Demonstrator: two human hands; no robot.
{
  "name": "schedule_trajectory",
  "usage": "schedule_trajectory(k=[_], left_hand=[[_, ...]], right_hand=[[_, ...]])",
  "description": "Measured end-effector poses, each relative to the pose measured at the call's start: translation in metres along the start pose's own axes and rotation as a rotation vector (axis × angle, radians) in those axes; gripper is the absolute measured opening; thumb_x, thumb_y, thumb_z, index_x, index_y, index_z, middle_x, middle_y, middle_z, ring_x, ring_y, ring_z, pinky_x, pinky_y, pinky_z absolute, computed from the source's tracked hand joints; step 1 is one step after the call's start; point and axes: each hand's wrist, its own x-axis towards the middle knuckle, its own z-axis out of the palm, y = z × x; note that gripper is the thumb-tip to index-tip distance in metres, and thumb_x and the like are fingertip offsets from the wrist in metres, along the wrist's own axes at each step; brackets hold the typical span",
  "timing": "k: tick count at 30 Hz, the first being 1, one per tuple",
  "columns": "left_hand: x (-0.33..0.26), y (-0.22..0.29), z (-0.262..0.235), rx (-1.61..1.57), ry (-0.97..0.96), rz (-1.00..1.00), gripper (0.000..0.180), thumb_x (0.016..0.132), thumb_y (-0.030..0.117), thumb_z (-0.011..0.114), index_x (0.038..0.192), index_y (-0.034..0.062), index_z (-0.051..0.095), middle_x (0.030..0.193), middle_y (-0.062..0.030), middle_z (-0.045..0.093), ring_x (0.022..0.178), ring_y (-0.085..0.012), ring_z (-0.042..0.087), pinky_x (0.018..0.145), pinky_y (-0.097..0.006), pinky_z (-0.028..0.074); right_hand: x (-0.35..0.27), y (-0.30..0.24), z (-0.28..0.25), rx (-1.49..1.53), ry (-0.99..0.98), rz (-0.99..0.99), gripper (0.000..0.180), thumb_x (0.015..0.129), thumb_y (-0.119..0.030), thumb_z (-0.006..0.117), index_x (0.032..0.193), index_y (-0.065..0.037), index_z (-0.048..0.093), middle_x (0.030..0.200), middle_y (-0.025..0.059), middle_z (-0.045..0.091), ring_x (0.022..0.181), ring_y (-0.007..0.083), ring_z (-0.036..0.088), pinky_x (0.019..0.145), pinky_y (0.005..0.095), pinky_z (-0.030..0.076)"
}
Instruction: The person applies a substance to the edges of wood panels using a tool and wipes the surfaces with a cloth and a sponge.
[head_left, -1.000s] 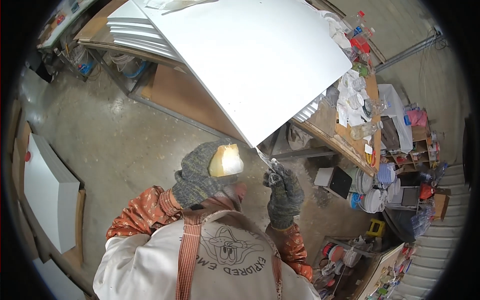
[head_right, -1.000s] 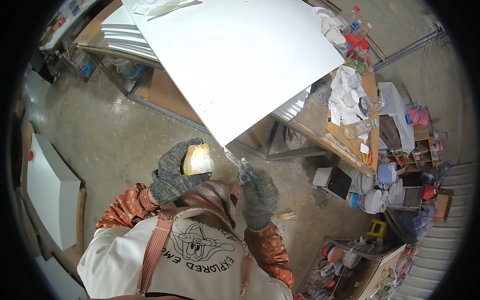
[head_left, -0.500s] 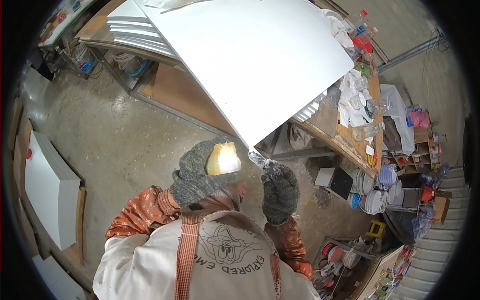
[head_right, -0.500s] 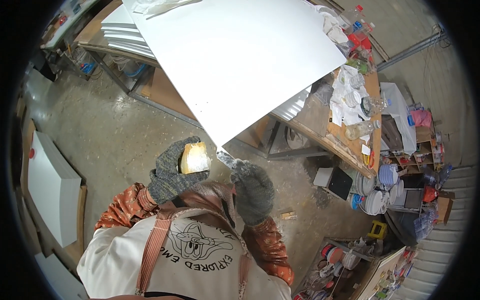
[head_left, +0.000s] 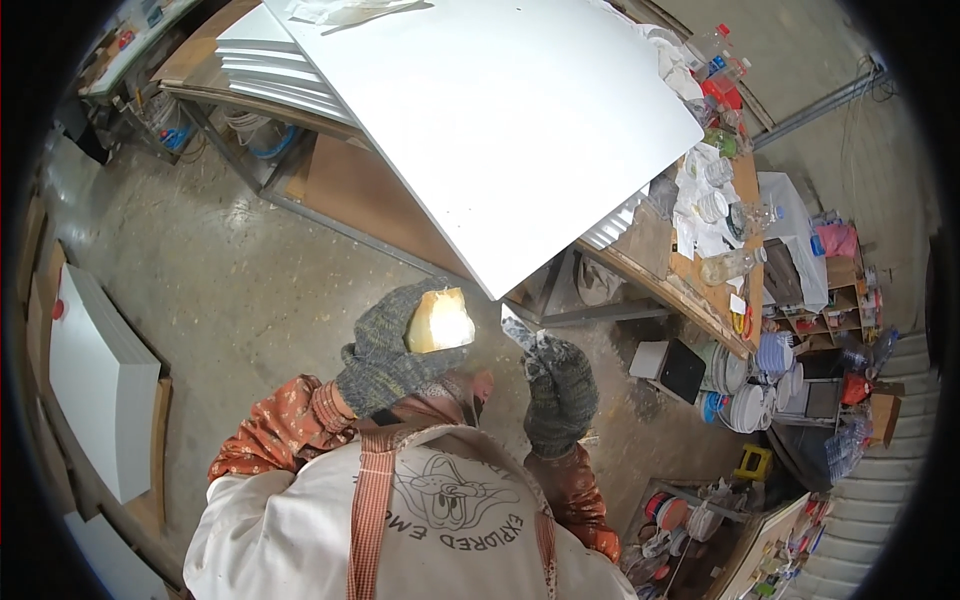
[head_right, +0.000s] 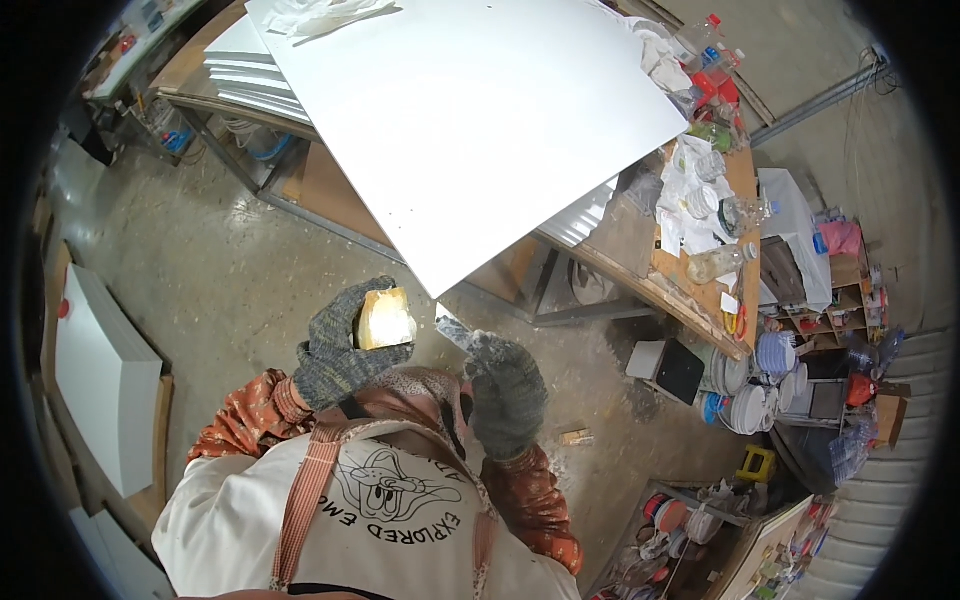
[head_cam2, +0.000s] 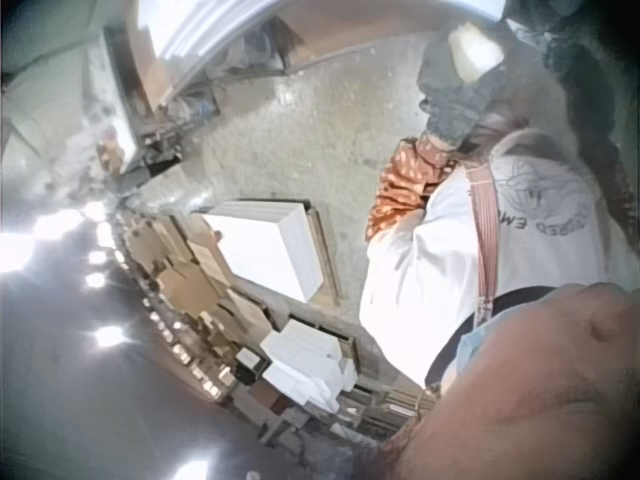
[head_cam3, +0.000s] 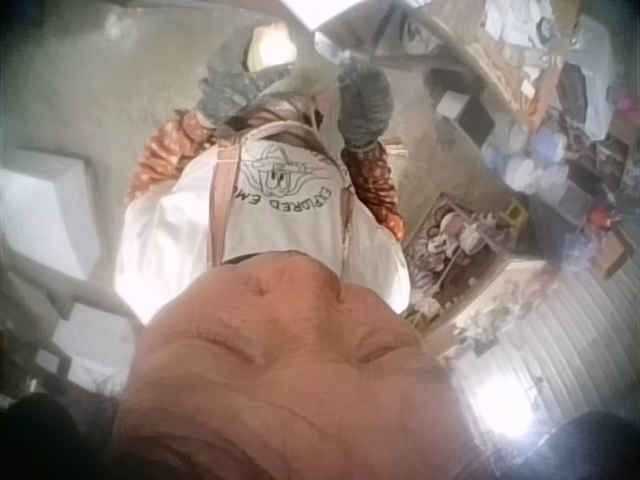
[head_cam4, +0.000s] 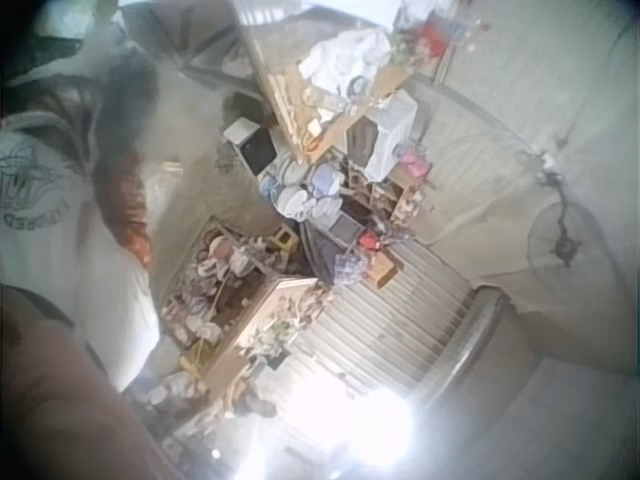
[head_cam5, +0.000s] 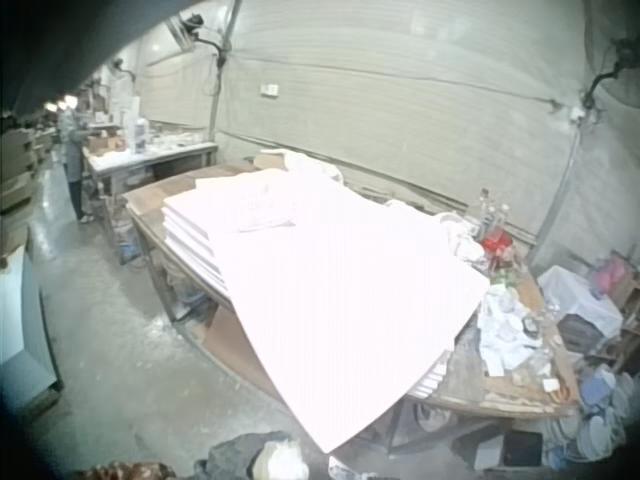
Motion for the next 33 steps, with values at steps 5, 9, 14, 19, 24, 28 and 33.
schedule_trajectory(k=[5,9,14,19,24,28,33], left_hand=[[0.000,0.003,-0.001,0.051,0.013,-0.078,0.066,0.068,0.020,0.081,0.123,0.0010,0.050,0.113,-0.0132,0.059,0.102,-0.0199,0.059,0.086,-0.032,0.050],[0.004,0.005,-0.002,-0.038,0.064,0.090,0.069,0.065,0.025,0.083,0.122,0.0028,0.052,0.111,-0.0135,0.060,0.099,-0.0209,0.060,0.086,-0.033,0.051],[0.006,-0.007,0.002,-0.008,-0.037,0.057,0.064,0.071,0.042,0.075,0.122,0.0075,0.054,0.116,-0.0131,0.057,0.110,-0.0286,0.053,0.096,-0.039,0.042],[-0.004,-0.017,-0.024,-0.118,0.068,0.101,0.061,0.072,0.035,0.075,0.122,0.0053,0.054,0.121,-0.0136,0.056,0.113,-0.0279,0.052,0.097,-0.038,0.040],[-0.020,-0.021,-0.082,-0.138,0.183,0.079,0.060,0.069,0.029,0.078,0.118,0.0041,0.057,0.115,-0.0131,0.060,0.104,-0.0281,0.058,0.091,-0.037,0.045],[-0.046,-0.045,-0.118,-0.198,0.360,-0.181,0.071,0.063,0.009,0.084,0.124,0.0016,0.049,0.113,-0.0110,0.058,0.101,-0.0159,0.057,0.087,-0.031,0.050],[-0.056,-0.051,-0.157,-0.136,0.469,-0.204,0.067,0.065,0.013,0.083,0.122,0.0010,0.050,0.111,-0.0116,0.059,0.098,-0.0176,0.059,0.086,-0.032,0.050]], right_hand=[[0.015,-0.001,0.005,-0.104,-0.044,-0.111,0.021,0.080,-0.002,0.062,0.101,-0.001,0.064,0.100,0.0151,0.064,0.092,0.0312,0.062,0.079,0.0387,0.050],[0.003,-0.003,0.006,-0.053,-0.025,-0.086,0.023,0.082,-0.004,0.061,0.104,-0.004,0.064,0.102,0.0127,0.065,0.095,0.0300,0.062,0.084,0.0395,0.049],[-0.010,-0.004,0.008,-0.386,-0.125,-0.213,0.025,0.083,-0.007,0.061,0.107,-0.006,0.063,0.105,0.0098,0.065,0.097,0.0272,0.062,0.090,0.0403,0.046],[-0.006,-0.011,0.026,-0.339,-0.169,-0.352,0.019,0.085,-0.008,0.059,0.103,-0.007,0.063,0.107,0.0099,0.064,0.100,0.0255,0.061,0.092,0.0399,0.045],[0.024,-0.055,0.070,0.030,-0.313,-0.306,0.016,0.084,-0.005,0.057,0.097,-0.001,0.064,0.102,0.0132,0.065,0.094,0.0292,0.062,0.085,0.0392,0.047],[0.042,-0.067,0.109,0.081,-0.398,-0.393,0.018,0.081,-0.007,0.059,0.097,-0.003,0.065,0.103,0.0124,0.065,0.096,0.0280,0.061,0.085,0.0387,0.047],[0.050,-0.070,0.165,0.107,-0.400,-0.563,0.018,0.078,-0.004,0.064,0.096,-0.005,0.065,0.098,0.0135,0.066,0.091,0.0280,0.064,0.078,0.0382,0.051]])
